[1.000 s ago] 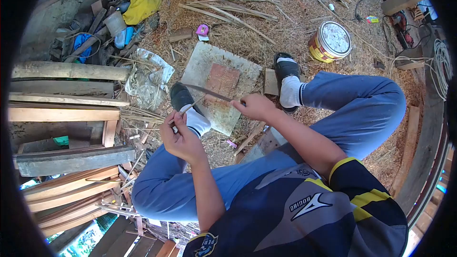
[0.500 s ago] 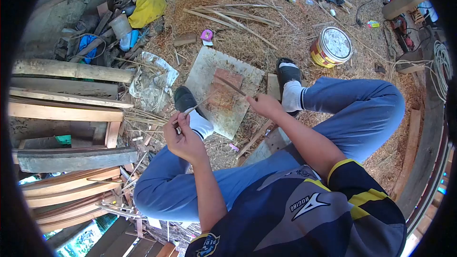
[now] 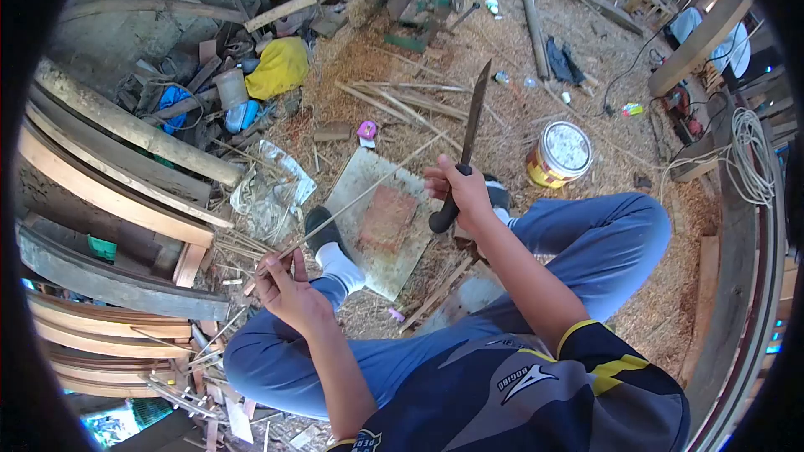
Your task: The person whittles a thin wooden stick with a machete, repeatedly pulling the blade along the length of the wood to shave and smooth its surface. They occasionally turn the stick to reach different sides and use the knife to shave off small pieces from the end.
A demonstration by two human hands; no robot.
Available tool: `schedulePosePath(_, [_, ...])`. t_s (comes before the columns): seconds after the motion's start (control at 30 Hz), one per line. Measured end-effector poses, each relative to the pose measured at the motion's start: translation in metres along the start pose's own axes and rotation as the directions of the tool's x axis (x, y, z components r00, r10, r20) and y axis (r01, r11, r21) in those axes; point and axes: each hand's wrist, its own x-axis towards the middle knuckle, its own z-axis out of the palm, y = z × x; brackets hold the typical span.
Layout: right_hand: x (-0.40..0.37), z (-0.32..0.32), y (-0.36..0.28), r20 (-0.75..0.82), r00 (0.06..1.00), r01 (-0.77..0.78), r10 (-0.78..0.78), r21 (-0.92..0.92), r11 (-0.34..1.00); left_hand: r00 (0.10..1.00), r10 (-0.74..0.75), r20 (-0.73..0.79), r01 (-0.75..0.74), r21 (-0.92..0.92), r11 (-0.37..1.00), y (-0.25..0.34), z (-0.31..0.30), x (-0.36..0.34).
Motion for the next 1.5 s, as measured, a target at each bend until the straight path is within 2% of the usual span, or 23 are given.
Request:
schedulePosePath(0.1, [0.005,0.008,-0.03,0.087,0.99,0.101,-0.113,0.135,0.986,0.998,-0.048,0.041,0.051,-0.067,0.996,0.006,0.009,-0.007])
schedulePosePath(0.13, [0.002,0.014,-0.043,0.036,0.985,0.162,-0.171,0.17,0.972,0.997,-0.061,0.043,0.064,-0.083,0.994,0.009,0.013,-0.008])
schedulePosePath(0.27, [-0.019,0.032,-0.099,0.069,0.942,0.313,-0.329,0.181,0.933,0.991,-0.078,0.105,0.096,-0.179,0.979,0.014,0.016,-0.01])
schedulePosePath(0.37, [-0.046,0.047,-0.148,0.089,0.906,0.397,-0.414,0.165,0.903,0.985,-0.09,0.149,0.091,0.005,0.996,0.041,0.034,-0.018])
schedulePosePath(0.4, [-0.051,0.048,-0.162,0.128,0.891,0.422,-0.436,0.12,0.899,0.982,-0.081,0.168,0.047,0.201,0.978,0.044,0.025,-0.012])
schedulePosePath(0.43, [-0.056,0.047,-0.175,0.167,0.874,0.45,-0.456,0.076,0.89,0.97,0.005,0.242,-0.085,0.322,0.943,0.055,0.031,-0.01])
schedulePosePath(0.5, [-0.065,0.048,-0.199,0.237,0.833,0.516,-0.5,-0.003,0.857,0.905,0.143,0.4,-0.352,0.517,0.781,0.091,0.039,-0.013])
schedulePosePath(0.57, [-0.074,0.054,-0.216,0.314,0.785,0.581,-0.533,-0.077,0.81,0.805,0.06,0.59,-0.4,0.466,0.79,0.122,0.061,-0.016])
schedulePosePath(0.63, [-0.086,0.066,-0.227,0.397,0.756,0.598,-0.52,-0.095,0.796,0.655,-0.03,0.755,-0.389,0.37,0.844,0.141,0.093,-0.022])
schedulePosePath(0.7, [-0.101,0.08,-0.234,0.47,0.733,0.597,-0.492,-0.098,0.796,0.535,-0.173,0.827,-0.235,0.342,0.91,0.138,0.126,-0.029])
schedulePosePath(0.77, [-0.119,0.091,-0.238,0.525,0.718,0.581,-0.456,-0.091,0.809,0.436,-0.285,0.853,-0.005,0.319,0.948,0.127,0.158,-0.036])
schedulePosePath(0.87, [-0.126,0.092,-0.246,0.591,0.689,0.601,-0.419,-0.144,0.786,0.339,-0.408,0.848,0.251,0.337,0.908,0.122,0.189,-0.05])
schedulePosePath(0.9, [-0.127,0.089,-0.249,0.605,0.684,0.603,-0.408,-0.152,0.783,0.336,-0.406,0.85,0.281,0.321,0.904,0.12,0.193,-0.053])
schedulePosePath(0.97, [-0.137,0.081,-0.261,0.535,0.743,0.609,-0.402,-0.292,0.737,0.323,-0.411,0.852,0.345,0.299,0.89,0.115,0.2,-0.058])
schedulePosePath(1.0, [-0.138,0.074,-0.265,0.496,0.772,0.599,-0.397,-0.362,0.714,0.358,-0.424,0.832,0.327,0.313,0.892,0.112,0.204,-0.06])
schedulePosePath(1.07, [-0.126,0.046,-0.276,0.547,0.755,0.639,-0.363,-0.486,0.597,0.436,-0.447,0.781,0.294,0.346,0.891,0.105,0.21,-0.061])
schedulePosePath(1.17, [-0.094,-0.001,-0.273,0.594,0.711,0.702,-0.377,-0.57,0.427,0.473,-0.414,0.778,0.187,0.37,0.91,0.081,0.213,-0.059])
schedulePosePath(1.2, [-0.084,-0.014,-0.266,0.604,0.692,0.722,-0.395,-0.582,0.374,0.491,-0.433,0.756,0.205,0.383,0.901,0.075,0.216,-0.06])
schedulePosePath(1.3, [-0.068,-0.04,-0.245,0.705,0.501,0.798,-0.503,-0.601,-0.049,0.503,-0.501,0.704,0.254,0.434,0.864,0.058,0.227,-0.064])
schedulePosePath(1.37, [-0.057,-0.056,-0.238,0.723,0.519,0.793,-0.455,-0.606,-0.059,0.464,-0.557,0.689,0.29,0.476,0.831,0.047,0.231,-0.062])
schedulePosePath(1.4, [-0.053,-0.062,-0.234,0.732,0.52,0.793,-0.441,-0.605,-0.068,0.399,-0.601,0.693,0.338,0.498,0.799,0.043,0.233,-0.059])
schedulePosePath(1.43, [-0.048,-0.069,-0.231,0.74,0.519,0.794,-0.427,-0.603,-0.08,0.396,-0.599,0.696,0.297,0.521,0.8,0.038,0.237,-0.061])
schedulePosePath(1.5, [-0.042,-0.081,-0.232,0.729,0.581,0.779,-0.363,-0.627,-0.011,0.388,-0.592,0.706,0.213,0.557,0.803,0.027,0.242,-0.066])
